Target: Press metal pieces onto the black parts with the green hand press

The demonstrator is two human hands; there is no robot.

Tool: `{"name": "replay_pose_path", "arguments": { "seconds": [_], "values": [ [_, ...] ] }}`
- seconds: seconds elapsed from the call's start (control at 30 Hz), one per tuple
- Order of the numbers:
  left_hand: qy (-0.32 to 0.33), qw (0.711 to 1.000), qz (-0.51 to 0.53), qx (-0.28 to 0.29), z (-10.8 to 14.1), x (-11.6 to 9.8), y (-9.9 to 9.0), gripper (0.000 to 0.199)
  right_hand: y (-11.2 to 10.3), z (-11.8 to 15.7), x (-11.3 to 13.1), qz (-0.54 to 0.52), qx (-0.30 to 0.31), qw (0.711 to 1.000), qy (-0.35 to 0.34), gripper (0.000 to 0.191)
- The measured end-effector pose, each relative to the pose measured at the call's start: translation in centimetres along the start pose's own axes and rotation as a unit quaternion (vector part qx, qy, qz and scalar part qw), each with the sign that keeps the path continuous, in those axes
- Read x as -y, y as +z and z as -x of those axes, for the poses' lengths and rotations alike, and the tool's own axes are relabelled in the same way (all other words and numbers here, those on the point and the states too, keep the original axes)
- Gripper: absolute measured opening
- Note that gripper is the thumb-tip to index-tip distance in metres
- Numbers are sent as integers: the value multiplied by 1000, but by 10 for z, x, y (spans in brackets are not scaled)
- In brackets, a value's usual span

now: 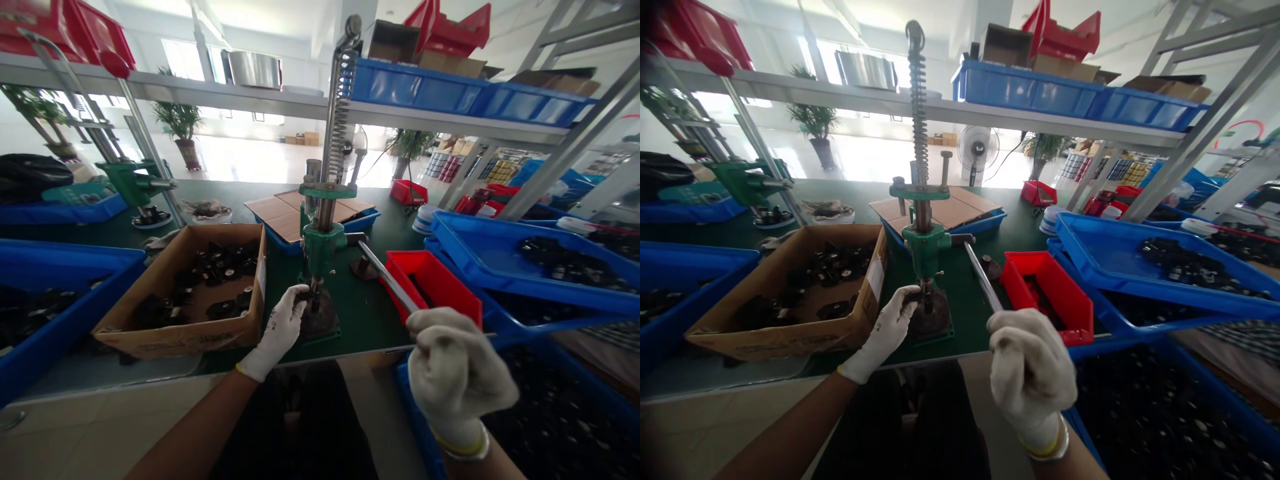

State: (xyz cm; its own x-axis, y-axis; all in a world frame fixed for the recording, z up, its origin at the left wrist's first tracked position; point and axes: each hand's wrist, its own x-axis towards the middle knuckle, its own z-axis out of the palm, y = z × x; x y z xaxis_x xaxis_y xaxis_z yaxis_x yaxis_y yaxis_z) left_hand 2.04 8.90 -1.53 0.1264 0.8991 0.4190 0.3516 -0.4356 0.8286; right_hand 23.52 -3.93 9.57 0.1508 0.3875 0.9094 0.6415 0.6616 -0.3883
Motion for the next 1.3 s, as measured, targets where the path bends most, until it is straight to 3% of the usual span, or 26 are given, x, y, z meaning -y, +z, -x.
{"name": "replay_pose_path", "arguments": {
  "seconds": [0.1,0.17,0.37,0.53,0.63,0.8,0.87,0.97,1.07,1.13,1.2,1.3],
  "values": [
    [0,1000,-2,-4,3,0,2,27,7,47,-13,11,36,999,-10,21],
    [-2,1000,-3,-10,4,-1,3,26,10,58,-16,18,52,998,-4,21],
    [-6,1000,1,-22,5,-6,4,26,7,35,-3,-42,138,985,90,34],
    [-15,1000,-1,-25,6,-6,3,25,14,45,-11,-38,75,996,41,34],
    [-17,1000,4,-19,7,-5,4,26,17,51,-14,-55,88,992,76,30],
    [-32,999,25,-27,8,-6,5,27,21,58,-22,-37,82,996,9,30],
    [-40,998,36,-27,8,-6,5,27,15,55,-18,-47,86,995,25,28],
    [-59,995,75,-29,8,-8,5,27,0,25,1,-87,66,992,62,17],
    [-106,980,162,-46,7,-13,7,29,-1,-38,18,-171,3,976,132,20],
    [-135,963,222,-65,6,-20,8,31,11,-89,18,-231,-9,957,174,30],
    [-162,944,277,-79,5,-29,8,31,31,-135,7,-258,20,948,185,37],
    [-216,893,382,-100,5,-40,4,33,63,-159,-17,-239,77,948,194,38]
  ]
}}
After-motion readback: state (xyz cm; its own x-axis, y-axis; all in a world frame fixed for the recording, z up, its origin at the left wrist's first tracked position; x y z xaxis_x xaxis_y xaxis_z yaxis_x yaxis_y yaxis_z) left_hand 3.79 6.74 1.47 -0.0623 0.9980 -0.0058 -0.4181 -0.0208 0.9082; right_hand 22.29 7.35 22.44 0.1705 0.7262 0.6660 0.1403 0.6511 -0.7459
